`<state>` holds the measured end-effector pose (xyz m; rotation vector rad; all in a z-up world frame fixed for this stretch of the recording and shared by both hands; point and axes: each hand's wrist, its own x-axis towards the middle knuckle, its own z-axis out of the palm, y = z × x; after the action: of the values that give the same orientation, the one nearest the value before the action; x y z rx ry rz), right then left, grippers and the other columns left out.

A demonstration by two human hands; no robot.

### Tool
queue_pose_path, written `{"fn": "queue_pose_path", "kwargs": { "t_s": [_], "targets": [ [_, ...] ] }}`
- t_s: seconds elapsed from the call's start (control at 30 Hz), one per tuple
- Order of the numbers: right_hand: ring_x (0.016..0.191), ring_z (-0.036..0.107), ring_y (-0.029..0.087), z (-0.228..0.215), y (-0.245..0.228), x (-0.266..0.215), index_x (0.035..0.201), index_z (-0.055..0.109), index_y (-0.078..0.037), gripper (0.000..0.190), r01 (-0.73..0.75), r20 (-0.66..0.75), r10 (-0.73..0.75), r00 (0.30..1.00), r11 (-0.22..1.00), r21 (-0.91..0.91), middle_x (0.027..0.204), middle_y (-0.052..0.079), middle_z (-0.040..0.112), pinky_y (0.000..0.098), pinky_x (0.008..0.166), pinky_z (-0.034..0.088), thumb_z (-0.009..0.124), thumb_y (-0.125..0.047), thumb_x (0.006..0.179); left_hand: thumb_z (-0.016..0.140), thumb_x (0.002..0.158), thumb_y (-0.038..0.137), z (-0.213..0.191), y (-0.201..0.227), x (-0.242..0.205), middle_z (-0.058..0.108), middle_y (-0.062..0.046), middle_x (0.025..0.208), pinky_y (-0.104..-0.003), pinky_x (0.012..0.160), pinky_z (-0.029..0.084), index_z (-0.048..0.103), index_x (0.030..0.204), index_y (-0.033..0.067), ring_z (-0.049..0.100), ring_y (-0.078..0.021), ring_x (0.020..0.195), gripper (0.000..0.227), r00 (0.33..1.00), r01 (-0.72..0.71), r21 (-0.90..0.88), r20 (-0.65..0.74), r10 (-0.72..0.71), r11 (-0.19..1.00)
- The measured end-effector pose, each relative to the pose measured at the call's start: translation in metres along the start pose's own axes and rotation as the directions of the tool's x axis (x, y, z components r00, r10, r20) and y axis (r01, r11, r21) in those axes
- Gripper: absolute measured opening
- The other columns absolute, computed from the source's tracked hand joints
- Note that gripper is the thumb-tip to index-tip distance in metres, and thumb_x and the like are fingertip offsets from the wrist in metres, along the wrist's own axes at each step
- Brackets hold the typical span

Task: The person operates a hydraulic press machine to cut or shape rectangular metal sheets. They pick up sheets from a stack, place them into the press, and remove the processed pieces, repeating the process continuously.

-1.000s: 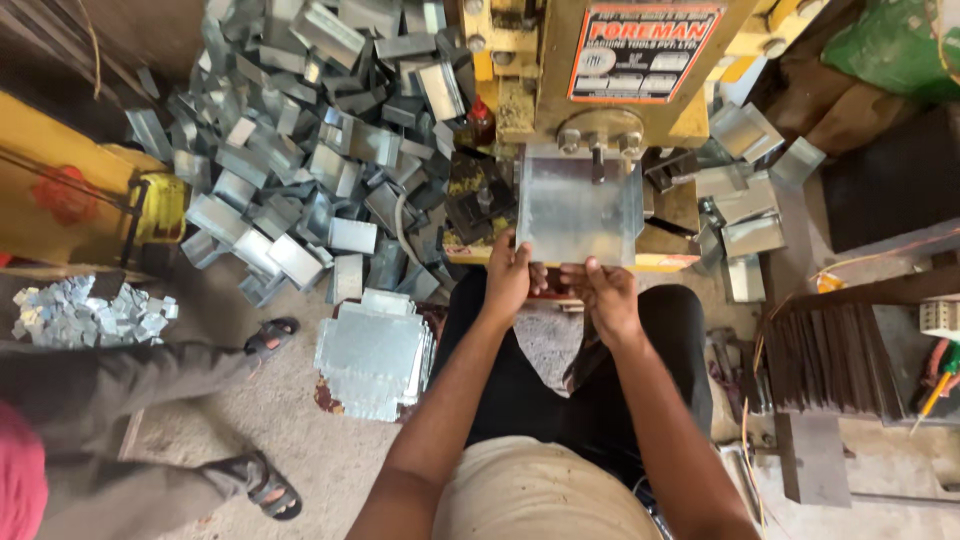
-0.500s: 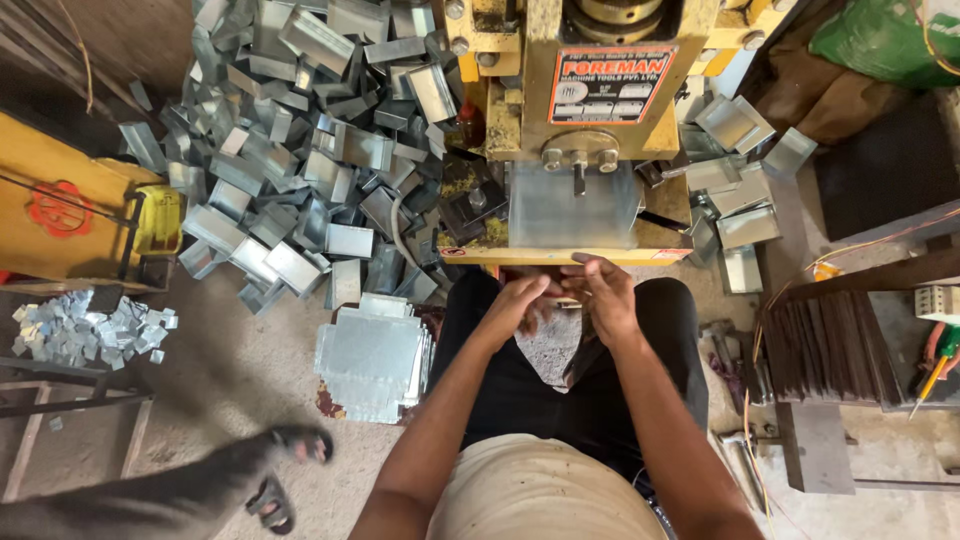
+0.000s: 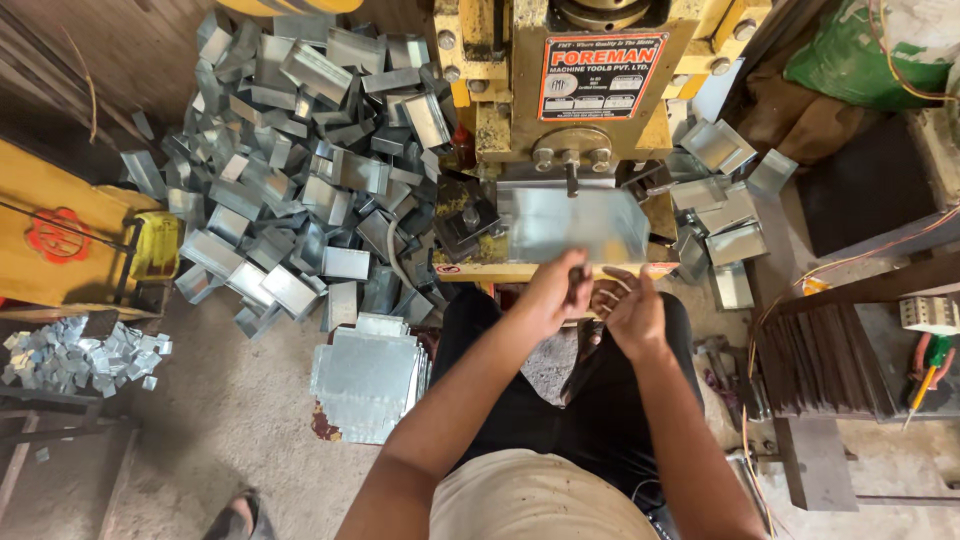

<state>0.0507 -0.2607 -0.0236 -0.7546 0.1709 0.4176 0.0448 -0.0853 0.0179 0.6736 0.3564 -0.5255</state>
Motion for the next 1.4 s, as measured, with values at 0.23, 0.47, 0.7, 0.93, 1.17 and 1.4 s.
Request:
{"fn": "queue_pose_path", "kwargs": {
  "t_s": [0.23, 0.47, 0.7, 0.93, 1.17, 1.4],
  "targets": [
    [0.122, 0.058, 0.028, 0.061, -0.067, -0.046, 0.152, 0.046, -0.016, 0.076, 0.096, 0.107, -0.076, 0.991, 0.976, -0.195, 0.14, 0.009, 0.057, 0.047, 0.101, 0.048, 0.062, -0.047, 0.085, 0.046, 0.099, 0.05, -0.014, 0.028, -0.091, 0.07, -0.013, 0.093, -0.034, 0.062, 0.057, 0.059, 0.127, -0.0038, 0.068, -0.0209, 0.075, 0.062, 0.987, -0.076, 0.221, -0.122, 0.105, 0.972],
    [0.118, 0.063, 0.041, 0.073, -0.022, -0.019, 0.152, 0.002, -0.036, 0.086, 0.177, -0.108, -0.194, 0.975, 0.973, -0.149, 0.139, 0.02, 0.052, 0.0577, 0.094, 0.058, 0.062, -0.017, 0.092, 0.045, 0.091, 0.06, -0.034, 0.022, -0.085, 0.059, -0.002, 0.138, -0.044, 0.088, 0.064, 0.034, 0.151, 0.0188, 0.069, -0.0254, 0.114, 0.073, 0.928, -0.371, 0.127, 0.02, 0.371, 0.92],
    [0.113, 0.069, 0.034, 0.079, 0.004, 0.002, 0.16, 0.015, -0.022, 0.081, 0.254, 0.013, -0.268, 0.963, 0.894, -0.369, 0.135, 0.022, 0.054, 0.0474, 0.095, 0.062, 0.058, 0.006, 0.098, 0.075, 0.101, 0.018, -0.069, 0.016, -0.034, 0.078, -0.01, 0.107, -0.026, 0.076, 0.065, 0.063, 0.13, -0.0011, 0.078, -0.0156, 0.087, 0.037, 0.731, -0.373, 0.728, -0.152, 0.665, 0.576],
    [0.092, 0.073, 0.023, 0.052, -0.004, 0.039, 0.152, 0.034, -0.01, 0.065, 0.337, 0.052, -0.361, 0.931, 0.797, -0.502, 0.111, 0.014, 0.069, 0.0357, 0.079, 0.064, 0.063, 0.005, 0.097, 0.07, 0.097, 0.005, -0.076, 0.036, -0.011, 0.075, -0.008, 0.107, -0.026, 0.062, 0.059, 0.058, 0.134, -0.0027, 0.074, -0.0134, 0.076, 0.039, 0.733, -0.481, 0.545, -0.178, 0.656, 0.687],
    [0.085, 0.071, 0.014, 0.038, -0.006, 0.044, 0.141, 0.048, 0.0, 0.059, 0.318, -0.03, -0.412, 0.911, 0.746, -0.586, 0.106, 0.009, 0.074, 0.0259, 0.069, 0.06, 0.076, 0.005, 0.089, 0.075, 0.087, 0.004, -0.066, 0.041, -0.022, 0.075, -0.007, 0.096, -0.025, 0.057, 0.056, 0.051, 0.147, 0.0088, 0.068, -0.0095, 0.067, 0.064, 0.687, -0.52, 0.547, -0.188, 0.702, 0.656],
    [0.084, 0.069, 0.015, 0.051, -0.011, 0.035, 0.145, 0.04, -0.001, 0.071, 0.3, -0.047, -0.418, 0.907, 0.72, -0.626, 0.105, 0.01, 0.071, 0.0265, 0.067, 0.057, 0.08, 0.002, 0.087, 0.085, 0.095, 0.008, -0.085, 0.027, -0.012, 0.065, -0.017, 0.098, -0.03, 0.058, 0.056, 0.044, 0.139, 0.0001, 0.068, -0.0163, 0.072, 0.06, 0.594, -0.549, 0.658, -0.126, 0.795, 0.515]
  ]
}}
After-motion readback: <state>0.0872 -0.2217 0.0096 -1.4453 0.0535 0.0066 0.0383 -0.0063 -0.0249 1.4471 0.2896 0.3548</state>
